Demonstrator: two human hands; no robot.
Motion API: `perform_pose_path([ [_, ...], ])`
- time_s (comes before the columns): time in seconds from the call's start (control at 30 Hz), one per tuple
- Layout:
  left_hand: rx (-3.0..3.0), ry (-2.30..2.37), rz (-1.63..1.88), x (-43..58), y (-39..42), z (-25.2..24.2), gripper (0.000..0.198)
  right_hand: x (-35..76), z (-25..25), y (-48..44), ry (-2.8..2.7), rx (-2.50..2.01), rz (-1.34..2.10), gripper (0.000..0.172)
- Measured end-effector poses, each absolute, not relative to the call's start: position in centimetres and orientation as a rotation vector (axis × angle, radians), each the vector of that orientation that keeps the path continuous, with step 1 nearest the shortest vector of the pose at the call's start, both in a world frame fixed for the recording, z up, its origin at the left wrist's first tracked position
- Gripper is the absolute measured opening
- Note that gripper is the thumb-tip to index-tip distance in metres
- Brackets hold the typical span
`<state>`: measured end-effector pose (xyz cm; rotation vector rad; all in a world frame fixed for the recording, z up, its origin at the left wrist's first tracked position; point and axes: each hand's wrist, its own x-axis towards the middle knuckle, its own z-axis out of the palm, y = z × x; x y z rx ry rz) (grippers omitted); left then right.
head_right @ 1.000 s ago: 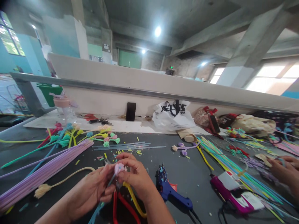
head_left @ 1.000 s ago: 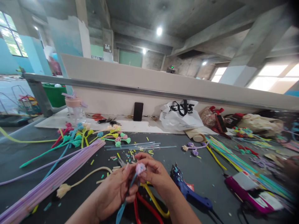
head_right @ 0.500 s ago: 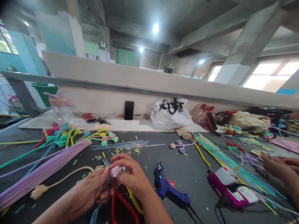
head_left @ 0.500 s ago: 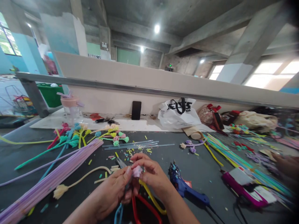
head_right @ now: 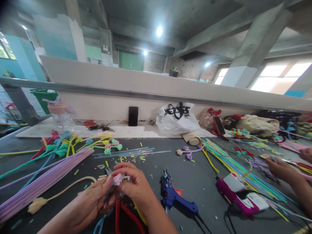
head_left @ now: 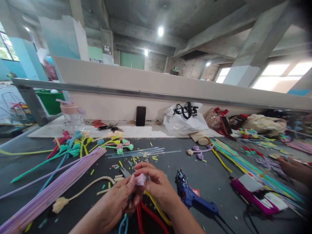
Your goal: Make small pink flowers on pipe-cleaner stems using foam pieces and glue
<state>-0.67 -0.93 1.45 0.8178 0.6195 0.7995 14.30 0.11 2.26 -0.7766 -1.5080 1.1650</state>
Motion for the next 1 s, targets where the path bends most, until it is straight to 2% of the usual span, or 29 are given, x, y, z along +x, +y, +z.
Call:
perform_pose_path([
  [0.13,0.822,0.661,0.809,-0.6,-1.0,1.1,0.032,14.3,2.1,0.1,-1.567,-0.775,1.149,0.029],
  [0.37,0.748,0.597,0.857,-0.7,-0.7,0.0,0.028,14.0,1.7,0.0,-1.579,-0.761,1.137,0.028],
  [0.53,0.691,0.539,0.891,-0.8,-0.3,0.0,0.028,14.2,1.4,-0.1,-1.459,-0.812,1.117,0.038],
  [0.67,0.717,0.531,0.931,-1.3,-0.2,0.3,0.028,14.4,1.8,-0.4,-1.402,-0.915,0.869,0.013],
  [0.73,0.732,0.533,0.938,-1.7,-0.1,0.4,0.028,14.3,2.2,-0.7,-1.480,-0.920,0.781,0.009],
  [0.87,0.751,0.516,0.935,-2.4,0.1,0.2,0.029,14.0,3.0,-1.3,-1.631,-0.904,0.729,0.013],
  [1.0,0.805,0.486,0.907,-2.8,0.4,-0.4,0.030,13.7,3.5,-1.6,-1.707,-0.883,0.733,0.025],
])
